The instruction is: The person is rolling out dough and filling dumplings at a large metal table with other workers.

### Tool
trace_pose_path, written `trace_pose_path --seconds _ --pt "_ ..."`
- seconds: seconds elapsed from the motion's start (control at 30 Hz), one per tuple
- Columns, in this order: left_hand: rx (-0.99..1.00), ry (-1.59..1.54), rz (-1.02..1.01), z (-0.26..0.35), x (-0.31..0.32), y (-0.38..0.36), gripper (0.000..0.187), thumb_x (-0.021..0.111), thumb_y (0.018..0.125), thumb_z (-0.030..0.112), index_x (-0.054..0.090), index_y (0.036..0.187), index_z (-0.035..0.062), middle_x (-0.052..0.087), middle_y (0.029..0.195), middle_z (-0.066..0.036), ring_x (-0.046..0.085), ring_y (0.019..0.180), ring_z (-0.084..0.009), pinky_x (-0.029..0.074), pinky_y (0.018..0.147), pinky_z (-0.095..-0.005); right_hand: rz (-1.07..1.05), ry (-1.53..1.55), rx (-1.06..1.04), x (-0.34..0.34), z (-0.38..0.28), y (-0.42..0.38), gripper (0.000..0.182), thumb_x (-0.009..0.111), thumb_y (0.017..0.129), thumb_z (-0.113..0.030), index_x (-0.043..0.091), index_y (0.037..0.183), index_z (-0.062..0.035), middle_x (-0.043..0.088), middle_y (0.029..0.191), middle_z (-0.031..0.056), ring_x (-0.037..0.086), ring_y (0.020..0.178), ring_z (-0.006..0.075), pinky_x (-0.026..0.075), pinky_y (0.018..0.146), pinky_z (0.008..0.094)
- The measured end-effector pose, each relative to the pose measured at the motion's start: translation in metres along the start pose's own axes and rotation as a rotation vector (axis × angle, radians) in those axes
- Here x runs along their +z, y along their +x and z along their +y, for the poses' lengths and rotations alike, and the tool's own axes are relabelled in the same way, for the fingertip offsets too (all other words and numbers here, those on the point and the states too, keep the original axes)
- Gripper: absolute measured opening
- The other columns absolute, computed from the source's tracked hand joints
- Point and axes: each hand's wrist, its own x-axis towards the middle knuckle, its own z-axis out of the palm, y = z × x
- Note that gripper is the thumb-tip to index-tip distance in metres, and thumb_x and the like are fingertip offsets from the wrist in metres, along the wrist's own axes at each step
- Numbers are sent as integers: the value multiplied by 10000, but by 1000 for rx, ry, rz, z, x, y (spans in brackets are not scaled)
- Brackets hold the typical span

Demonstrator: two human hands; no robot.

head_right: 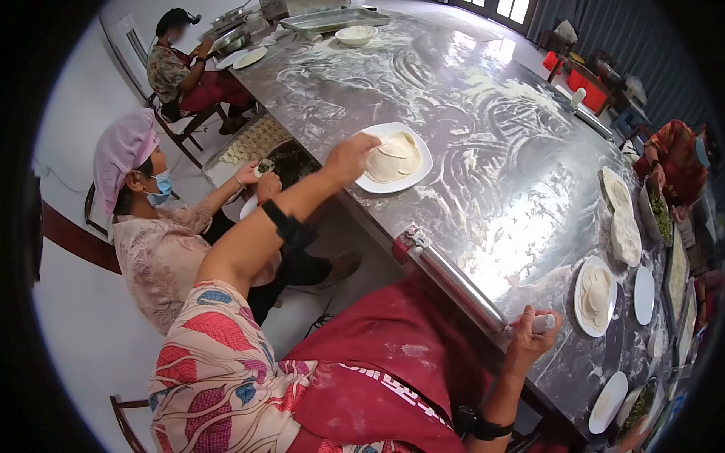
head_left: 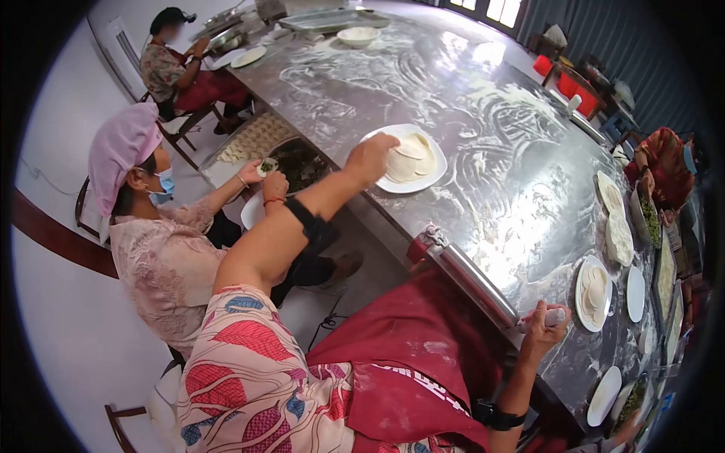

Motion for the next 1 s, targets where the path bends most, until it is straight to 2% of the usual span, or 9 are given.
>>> trace_pose_path --seconds 0.1,0.13,0.33,0.63,0.73,0.83,1.0 --pt "222 69 62 -1 14 -31 457 434 798 -50 528 1230 69 525 1273 -137 510 1164 -321 446 949 -389 2 0 17 1 -2 0 164 609 887 -79 449 901 -47 526 632 40 520 509 95 417 459 218" --pt "243 72 43 -2 16 -35 516 415 786 -76 486 1276 69 512 1289 -146 501 1180 -323 434 972 -384 1 4 23 1 -4 0 165 610 887 -80 449 903 -47 526 631 39 520 510 95 417 461 217" --pt "296 175 99 -5 21 -48 520 433 767 -82 478 1270 43 528 1244 -197 526 1135 -350 443 956 -396 13 15 -14 -1 2 -2 173 614 891 -100 452 915 -43 528 630 40 511 508 91 408 462 212" --pt "401 251 78 -7 9 -61 424 486 752 -31 526 1171 10 602 1086 -182 575 1012 -337 451 895 -411 27 15 37 2 -5 -3 181 622 890 -96 452 917 -40 518 648 45 501 509 90 399 458 211" --pt "447 302 101 -8 10 -64 396 491 762 -3 536 1155 9 604 1081 -171 573 1012 -317 446 899 -405 23 14 32 0 -2 -3 183 625 890 -101 454 917 -41 517 661 42 499 511 89 398 459 209" --pt "423 307 104 -4 9 -66 445 498 724 -43 532 1166 0 582 1103 -171 557 1030 -326 436 918 -401 21 4 10 -2 5 -2 178 622 892 -100 456 916 -43 515 670 40 500 515 87 398 459 208" --pt "458 424 56 -2 8 -68 378 505 770 30 544 1145 1 551 1168 -153 544 1073 -306 430 935 -394 23 8 21 -1 -2 -3 171 619 894 -108 460 910 -46 519 658 41 506 515 88 409 460 214"
